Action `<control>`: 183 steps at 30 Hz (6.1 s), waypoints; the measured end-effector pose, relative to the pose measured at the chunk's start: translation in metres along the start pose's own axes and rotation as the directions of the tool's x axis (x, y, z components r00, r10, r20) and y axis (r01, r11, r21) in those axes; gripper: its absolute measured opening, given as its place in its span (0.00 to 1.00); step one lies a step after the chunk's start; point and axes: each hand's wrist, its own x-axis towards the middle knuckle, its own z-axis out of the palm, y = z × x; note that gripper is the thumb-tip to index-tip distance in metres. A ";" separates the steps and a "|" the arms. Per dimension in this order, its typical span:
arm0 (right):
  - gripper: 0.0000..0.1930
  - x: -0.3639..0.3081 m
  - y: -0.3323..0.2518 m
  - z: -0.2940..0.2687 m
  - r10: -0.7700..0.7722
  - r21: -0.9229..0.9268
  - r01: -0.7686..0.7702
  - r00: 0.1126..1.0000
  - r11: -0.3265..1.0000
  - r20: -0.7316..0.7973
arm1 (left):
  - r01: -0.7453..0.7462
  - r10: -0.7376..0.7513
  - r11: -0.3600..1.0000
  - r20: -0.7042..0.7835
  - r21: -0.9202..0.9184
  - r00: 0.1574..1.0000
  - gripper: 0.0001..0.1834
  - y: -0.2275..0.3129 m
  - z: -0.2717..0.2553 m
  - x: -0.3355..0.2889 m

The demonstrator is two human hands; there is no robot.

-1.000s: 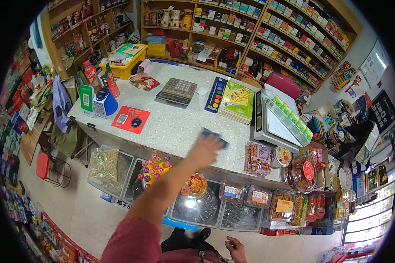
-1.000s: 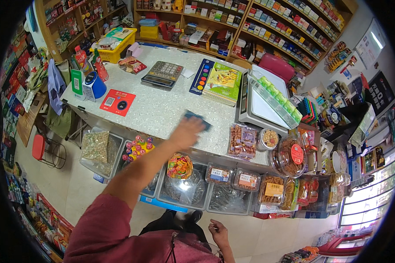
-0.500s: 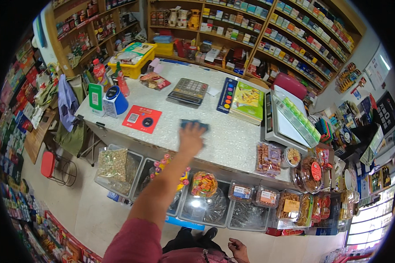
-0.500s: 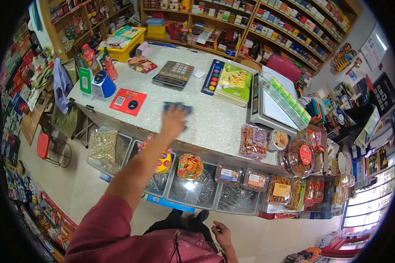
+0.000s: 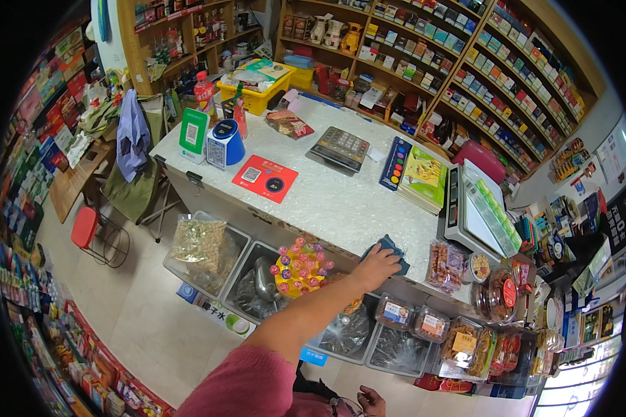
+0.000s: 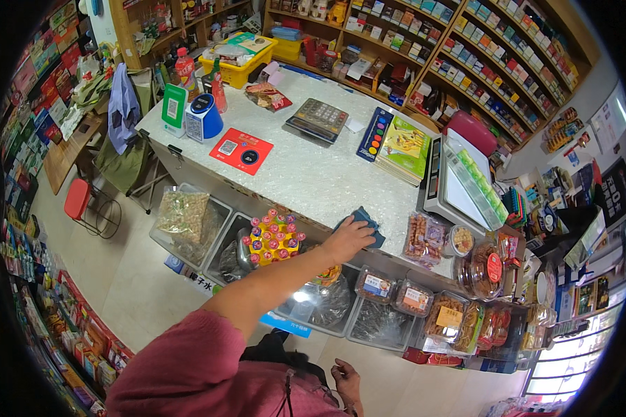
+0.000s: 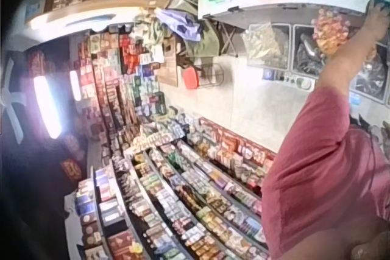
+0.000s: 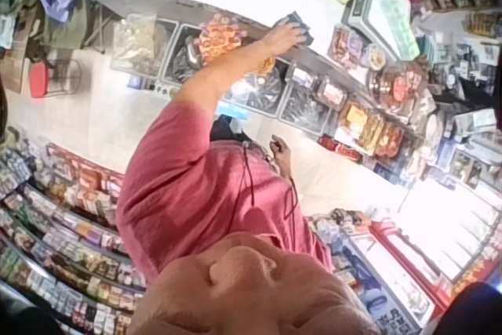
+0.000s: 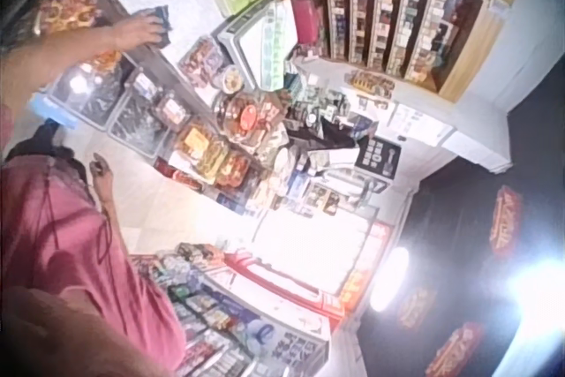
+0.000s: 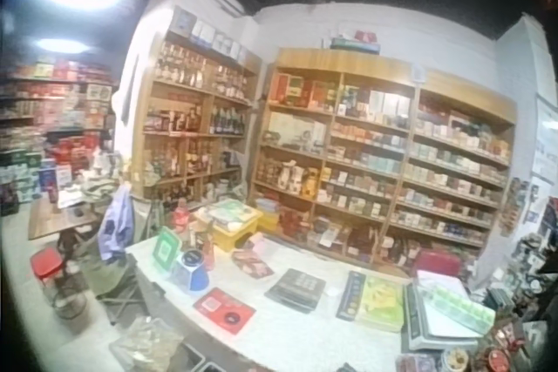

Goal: The person wipes the front edge and top surface of a retail counter with a blue cloth, moving items such as a candy display and packaged snacks aside to reach the surface. The person then wipes the counter around a calculator and other items.

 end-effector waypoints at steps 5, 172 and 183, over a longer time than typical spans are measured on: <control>0.19 -0.009 0.008 0.013 -0.011 0.157 0.020 0.998 0.987 -0.057 | 0.223 -0.208 0.720 0.102 -0.657 0.973 0.18 0.065 -0.022 -0.022; 0.15 0.216 -0.548 0.618 0.409 0.358 0.496 0.006 0.791 -0.912 | -0.540 0.835 0.551 0.411 -0.636 0.367 0.18 -0.622 -0.422 -0.264; 0.23 0.233 -0.439 0.523 0.630 0.688 0.345 0.281 0.638 -0.724 | -0.563 0.845 0.534 0.387 -0.631 0.368 0.18 -0.624 -0.421 -0.262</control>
